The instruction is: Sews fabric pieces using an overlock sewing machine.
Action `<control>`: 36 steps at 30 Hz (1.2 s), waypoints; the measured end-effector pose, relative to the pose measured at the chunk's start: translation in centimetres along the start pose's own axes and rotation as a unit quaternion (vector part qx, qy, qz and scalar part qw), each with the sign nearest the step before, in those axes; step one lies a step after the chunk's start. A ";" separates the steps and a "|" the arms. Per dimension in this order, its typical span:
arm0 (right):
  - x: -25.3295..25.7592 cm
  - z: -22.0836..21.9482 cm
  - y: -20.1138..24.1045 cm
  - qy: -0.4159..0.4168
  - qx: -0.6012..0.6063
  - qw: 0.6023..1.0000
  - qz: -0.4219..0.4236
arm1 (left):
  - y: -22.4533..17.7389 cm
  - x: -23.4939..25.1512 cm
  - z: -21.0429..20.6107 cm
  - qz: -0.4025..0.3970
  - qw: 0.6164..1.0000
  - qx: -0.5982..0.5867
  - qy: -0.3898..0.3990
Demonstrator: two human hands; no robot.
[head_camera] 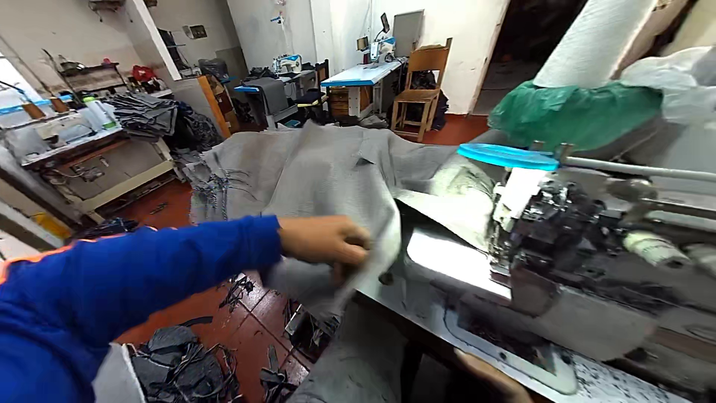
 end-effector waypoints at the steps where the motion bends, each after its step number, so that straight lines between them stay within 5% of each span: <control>1: 0.8 -1.4 0.5 0.020 0.079 0.996 -0.030 | -2.1 1.4 -2.0 -0.040 0.995 -0.090 -0.029; 4: 3.7 -4.0 0.7 -0.073 0.252 0.953 -0.149 | -4.1 6.7 -5.5 -0.143 0.952 -0.193 -0.187; 6: 5.3 -5.0 0.4 -0.212 0.295 0.907 -0.213 | -4.2 9.2 -6.7 -0.273 0.909 -0.021 -0.315; 9: 5.4 -7.0 -0.7 -0.273 0.185 0.913 -0.240 | -3.5 10.5 -8.0 -0.410 0.838 0.164 -0.321; 13: 4.1 -9.8 -2.5 -0.193 0.106 0.942 -0.253 | 0.4 9.2 -7.0 -0.351 0.849 0.221 -0.327; 17: 2.8 -6.8 -1.9 -0.079 0.094 0.964 -0.237 | 3.7 7.2 -7.0 -0.229 0.847 0.249 -0.409; 20: 1.7 -0.7 -0.8 -0.030 -0.034 0.980 -0.194 | 1.9 6.7 -7.0 -0.201 0.842 0.284 -0.412; 22: 1.5 7.6 0.7 -0.100 -0.165 0.965 -0.180 | 0.0 7.4 -6.3 -0.205 0.829 0.327 -0.405; 25: 2.0 22.0 2.5 -0.234 -0.351 0.880 -0.219 | -1.2 9.7 -5.2 -0.264 0.809 0.339 -0.400; 28: 5.2 31.2 0.1 -0.246 -0.446 0.814 -0.280 | -0.9 12.5 -5.0 -0.305 0.827 0.279 -0.381; 32: 9.8 36.6 -7.7 -0.118 -0.491 0.765 -0.401 | -1.5 13.1 -5.1 -0.272 0.860 0.225 -0.369; 36: 12.2 37.6 -11.0 -0.074 -0.549 0.699 -0.453 | -1.9 12.7 -4.9 -0.233 0.895 0.192 -0.327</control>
Point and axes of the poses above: each hand's wrist, its own x-axis towards the middle knuckle, its own z-axis out of the back of the hand, y = z × x, the point moved 7 cm from there along x, towards the middle knuckle, and after that the axes turned 3 degrees about x, right-handed, at the moved point
